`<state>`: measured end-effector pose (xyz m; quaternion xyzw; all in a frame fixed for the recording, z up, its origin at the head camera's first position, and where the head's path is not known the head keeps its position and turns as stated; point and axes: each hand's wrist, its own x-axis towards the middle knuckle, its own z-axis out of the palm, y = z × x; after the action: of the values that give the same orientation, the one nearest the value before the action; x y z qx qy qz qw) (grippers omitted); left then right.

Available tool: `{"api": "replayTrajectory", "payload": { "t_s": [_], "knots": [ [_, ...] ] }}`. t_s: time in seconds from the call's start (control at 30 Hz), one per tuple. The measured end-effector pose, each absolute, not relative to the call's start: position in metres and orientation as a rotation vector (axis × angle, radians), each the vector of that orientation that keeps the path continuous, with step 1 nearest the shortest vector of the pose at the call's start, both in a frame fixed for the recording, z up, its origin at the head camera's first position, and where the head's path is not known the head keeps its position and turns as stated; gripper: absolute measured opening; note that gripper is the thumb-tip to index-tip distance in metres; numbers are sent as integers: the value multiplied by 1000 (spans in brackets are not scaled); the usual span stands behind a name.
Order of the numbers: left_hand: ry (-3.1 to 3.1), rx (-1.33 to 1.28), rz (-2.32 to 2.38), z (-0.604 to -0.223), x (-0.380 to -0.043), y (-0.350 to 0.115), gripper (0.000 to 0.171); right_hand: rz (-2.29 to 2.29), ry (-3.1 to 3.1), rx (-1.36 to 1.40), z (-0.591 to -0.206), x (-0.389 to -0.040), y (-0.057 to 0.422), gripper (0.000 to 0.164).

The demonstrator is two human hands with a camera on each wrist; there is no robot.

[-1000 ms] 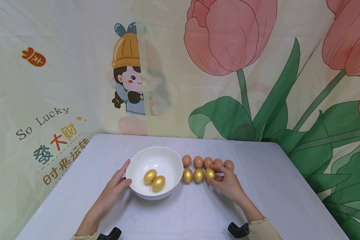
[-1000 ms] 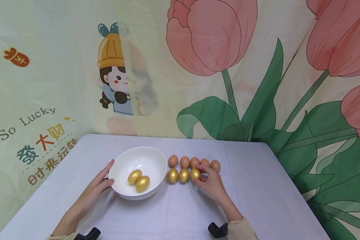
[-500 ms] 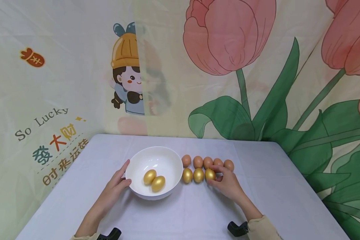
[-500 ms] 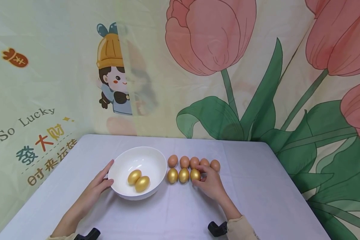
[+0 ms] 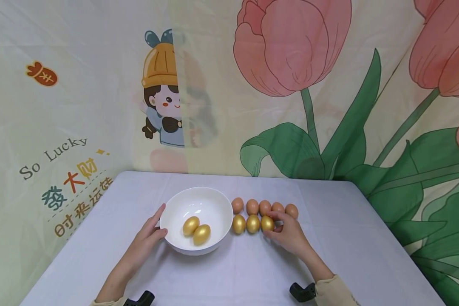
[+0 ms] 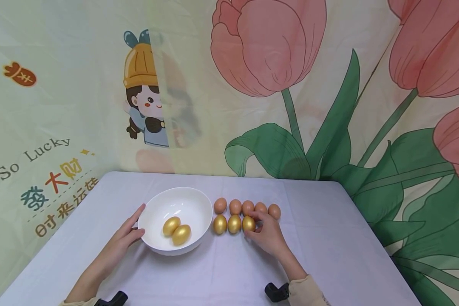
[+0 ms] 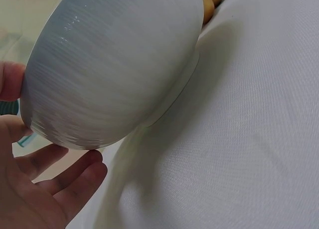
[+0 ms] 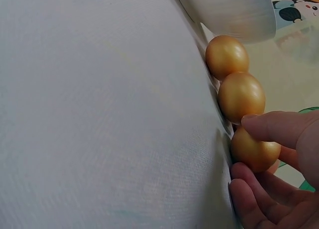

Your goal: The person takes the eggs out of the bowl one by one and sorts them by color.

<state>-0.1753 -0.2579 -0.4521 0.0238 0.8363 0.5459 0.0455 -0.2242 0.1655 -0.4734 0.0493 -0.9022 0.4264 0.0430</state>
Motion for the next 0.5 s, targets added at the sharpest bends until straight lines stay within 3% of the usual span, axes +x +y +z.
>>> {"api": "replayTrajectory", "payload": {
  "t_s": [0.5],
  "knots": [
    [2541, 82, 1684, -451, -175, -258, 72, 1294, -2826, 103, -462, -218, 175, 59]
  ]
}}
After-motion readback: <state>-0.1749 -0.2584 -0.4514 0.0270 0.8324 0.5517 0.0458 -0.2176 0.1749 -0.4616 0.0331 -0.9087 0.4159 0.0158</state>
